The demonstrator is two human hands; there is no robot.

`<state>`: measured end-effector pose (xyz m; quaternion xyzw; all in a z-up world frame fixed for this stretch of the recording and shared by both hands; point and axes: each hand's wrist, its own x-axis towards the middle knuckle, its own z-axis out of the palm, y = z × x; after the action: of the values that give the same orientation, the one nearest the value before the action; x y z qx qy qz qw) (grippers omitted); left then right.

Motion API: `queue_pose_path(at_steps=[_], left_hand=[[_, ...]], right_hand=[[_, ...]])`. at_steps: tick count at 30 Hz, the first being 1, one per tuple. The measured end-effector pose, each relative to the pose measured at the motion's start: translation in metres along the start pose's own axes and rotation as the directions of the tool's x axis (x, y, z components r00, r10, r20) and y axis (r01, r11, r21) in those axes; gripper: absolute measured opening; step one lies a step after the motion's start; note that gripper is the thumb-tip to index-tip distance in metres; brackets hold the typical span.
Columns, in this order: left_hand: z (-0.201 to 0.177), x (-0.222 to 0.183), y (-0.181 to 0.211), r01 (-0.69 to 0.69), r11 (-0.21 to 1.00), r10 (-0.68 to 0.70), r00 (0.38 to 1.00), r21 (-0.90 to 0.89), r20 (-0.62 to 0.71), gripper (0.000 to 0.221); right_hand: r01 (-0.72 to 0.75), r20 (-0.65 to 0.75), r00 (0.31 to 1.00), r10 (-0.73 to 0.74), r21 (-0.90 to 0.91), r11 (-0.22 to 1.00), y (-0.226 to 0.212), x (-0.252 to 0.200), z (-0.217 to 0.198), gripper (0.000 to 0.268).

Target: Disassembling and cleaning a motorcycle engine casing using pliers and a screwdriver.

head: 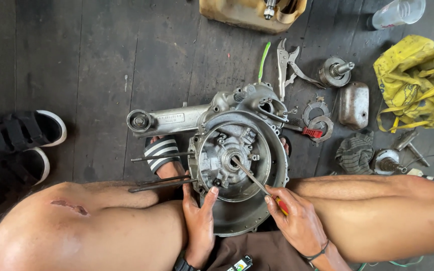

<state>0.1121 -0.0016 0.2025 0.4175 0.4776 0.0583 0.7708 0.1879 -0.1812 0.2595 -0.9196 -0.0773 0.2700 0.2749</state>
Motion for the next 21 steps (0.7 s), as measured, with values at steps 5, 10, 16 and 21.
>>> queue_pose_path(at_steps=[5, 10, 16, 21], left_hand=[[0.001, -0.002, 0.001, 0.007, 1.000, -0.007, 1.000, 0.029, -0.008, 0.072], [-0.001, -0.003, 0.002, 0.020, 0.998, -0.018, 0.999, 0.057, -0.034, 0.072], [-0.001, 0.002, -0.003, -0.001, 0.998, 0.001, 1.000, 0.058, -0.004, 0.071], [-0.003, 0.000, -0.006, 0.041, 0.999, -0.041, 0.999, 0.005, -0.008, 0.072]], right_hand=[[0.130, -0.123, 0.985, -0.123, 0.056, 0.990, 0.016, -0.002, 0.017, 0.025], [-0.004, -0.012, 1.000, 0.004, 0.031, 1.000, -0.007, -0.004, 0.000, 0.020], [-0.008, -0.003, 1.000, 0.008, 0.053, 0.999, -0.001, 0.008, -0.005, 0.021], [0.074, -0.069, 0.995, -0.070, 0.050, 0.996, 0.003, 0.006, 0.001, 0.021]])
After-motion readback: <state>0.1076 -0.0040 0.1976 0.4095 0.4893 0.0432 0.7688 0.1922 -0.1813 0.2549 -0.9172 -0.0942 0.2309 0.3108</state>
